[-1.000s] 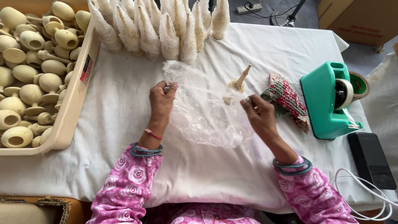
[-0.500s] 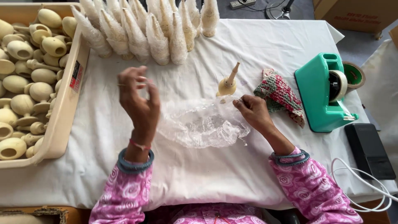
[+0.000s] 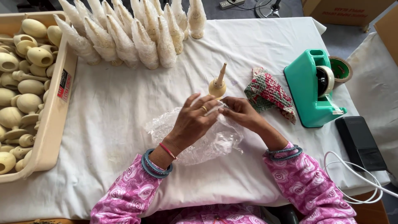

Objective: The person wraps small wooden objects in bubble wrap and secures them with tape by hand.

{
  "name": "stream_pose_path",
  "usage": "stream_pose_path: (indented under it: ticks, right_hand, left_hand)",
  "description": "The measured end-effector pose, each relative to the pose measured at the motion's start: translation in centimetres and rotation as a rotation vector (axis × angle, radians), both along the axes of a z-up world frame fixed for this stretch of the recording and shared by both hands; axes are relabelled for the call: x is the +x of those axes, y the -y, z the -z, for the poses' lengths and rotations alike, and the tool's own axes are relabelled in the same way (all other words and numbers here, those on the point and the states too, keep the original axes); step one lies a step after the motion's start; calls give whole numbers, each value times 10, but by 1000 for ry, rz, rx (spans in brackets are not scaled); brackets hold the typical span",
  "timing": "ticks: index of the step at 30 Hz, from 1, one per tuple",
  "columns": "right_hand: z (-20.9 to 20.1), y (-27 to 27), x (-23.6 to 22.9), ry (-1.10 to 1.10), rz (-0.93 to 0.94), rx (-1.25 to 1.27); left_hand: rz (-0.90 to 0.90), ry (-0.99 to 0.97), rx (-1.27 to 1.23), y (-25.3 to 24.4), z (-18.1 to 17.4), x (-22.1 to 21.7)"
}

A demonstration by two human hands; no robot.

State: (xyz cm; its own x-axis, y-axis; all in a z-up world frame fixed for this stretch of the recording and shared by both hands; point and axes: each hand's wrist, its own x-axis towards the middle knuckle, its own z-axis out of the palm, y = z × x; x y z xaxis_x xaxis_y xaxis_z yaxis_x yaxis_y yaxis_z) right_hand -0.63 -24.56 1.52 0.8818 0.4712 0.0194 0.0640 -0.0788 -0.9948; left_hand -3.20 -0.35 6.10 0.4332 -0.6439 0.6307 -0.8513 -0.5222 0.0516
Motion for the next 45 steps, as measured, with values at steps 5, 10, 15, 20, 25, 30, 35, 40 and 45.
stream_pose_path:
  ticks: [5, 10, 15, 20, 25, 30, 35, 40, 45]
  right_hand:
    - [-5, 12, 6, 282, 542, -253]
    - [-34, -20, 20, 634, 344, -284]
    - [-28, -25, 45, 457, 228, -324]
    - [-34, 5, 75, 474, 411, -326]
    - [-29, 13, 83, 393, 440, -393]
    - [-23, 18, 55, 530, 528, -479]
    - [-55, 2, -25, 729, 472, -461]
    - [-91, -44, -57, 973, -30, -709]
    - [-59, -20, -54, 697, -61, -952]
  left_hand:
    - [-236, -340, -340, -14, 15, 14]
    - [-326, -385, -295, -10, 16, 21]
    - [-342, -328, -265, -9, 14, 17]
    - [-363, -400, -275, -12, 19, 19]
    - [-311, -365, -287, -8, 24, 22]
    - [-298, -385, -296, -10, 20, 24]
    - [-335, -362, -287, -9, 18, 30]
    - [-368, -337, -266, 1, 19, 38]
    - [-470, -347, -245, -3, 21, 66]
